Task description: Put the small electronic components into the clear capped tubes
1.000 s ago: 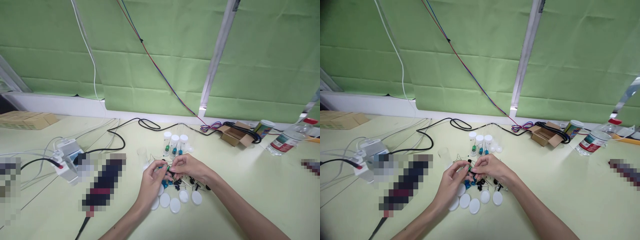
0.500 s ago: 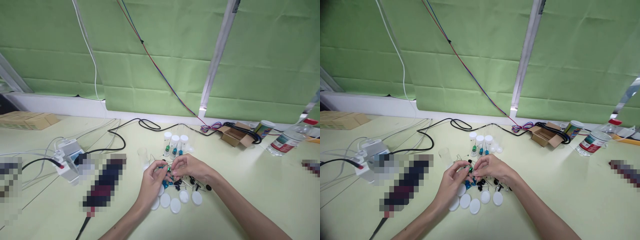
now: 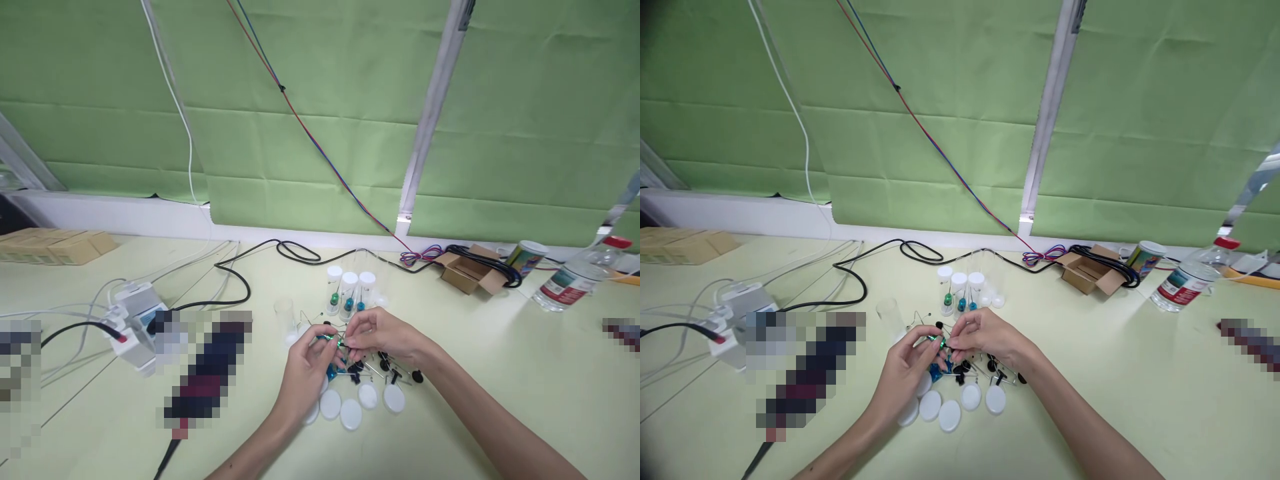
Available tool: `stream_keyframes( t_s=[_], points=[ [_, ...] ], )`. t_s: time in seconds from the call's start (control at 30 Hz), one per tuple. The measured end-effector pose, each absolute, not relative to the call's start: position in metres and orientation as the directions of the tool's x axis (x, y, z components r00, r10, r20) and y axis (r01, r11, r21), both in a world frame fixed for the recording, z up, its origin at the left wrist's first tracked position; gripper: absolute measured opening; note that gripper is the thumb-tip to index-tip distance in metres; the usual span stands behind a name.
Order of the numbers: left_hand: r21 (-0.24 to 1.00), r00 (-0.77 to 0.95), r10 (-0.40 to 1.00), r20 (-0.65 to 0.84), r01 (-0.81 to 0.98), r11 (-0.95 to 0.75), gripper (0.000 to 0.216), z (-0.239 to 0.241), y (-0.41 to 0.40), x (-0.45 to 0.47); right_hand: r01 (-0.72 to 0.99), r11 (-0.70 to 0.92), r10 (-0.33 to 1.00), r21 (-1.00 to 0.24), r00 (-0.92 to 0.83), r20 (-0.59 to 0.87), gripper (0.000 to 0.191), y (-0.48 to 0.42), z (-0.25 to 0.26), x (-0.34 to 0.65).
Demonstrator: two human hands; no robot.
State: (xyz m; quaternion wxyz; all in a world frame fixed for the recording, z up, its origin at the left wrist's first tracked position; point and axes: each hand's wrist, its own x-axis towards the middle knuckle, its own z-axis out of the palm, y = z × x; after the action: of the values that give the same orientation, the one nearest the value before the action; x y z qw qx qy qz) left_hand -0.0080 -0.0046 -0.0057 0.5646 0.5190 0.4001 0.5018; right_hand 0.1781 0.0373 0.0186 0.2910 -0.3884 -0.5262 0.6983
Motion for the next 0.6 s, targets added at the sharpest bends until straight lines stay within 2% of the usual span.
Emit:
stream_keyframes(
  t_s=[0.33,0.6],
  points=[
    [0.979,0.181,0.965,0.188,-0.11,-0.17,0.017,-0.004,-0.009,-0.003,-0.032,-0.259,0.857,-0.965,-0.469,-0.214,0.033,0.022,0.024,0.18],
    [0.971,0.22,0.945,0.24,-0.064,-0.232,0.013,-0.006,-0.01,-0.004,-0.142,-0.11,0.932,-0.984,-0.36,-0.052,0.034,0.003,0.001,0.176]
  ],
)
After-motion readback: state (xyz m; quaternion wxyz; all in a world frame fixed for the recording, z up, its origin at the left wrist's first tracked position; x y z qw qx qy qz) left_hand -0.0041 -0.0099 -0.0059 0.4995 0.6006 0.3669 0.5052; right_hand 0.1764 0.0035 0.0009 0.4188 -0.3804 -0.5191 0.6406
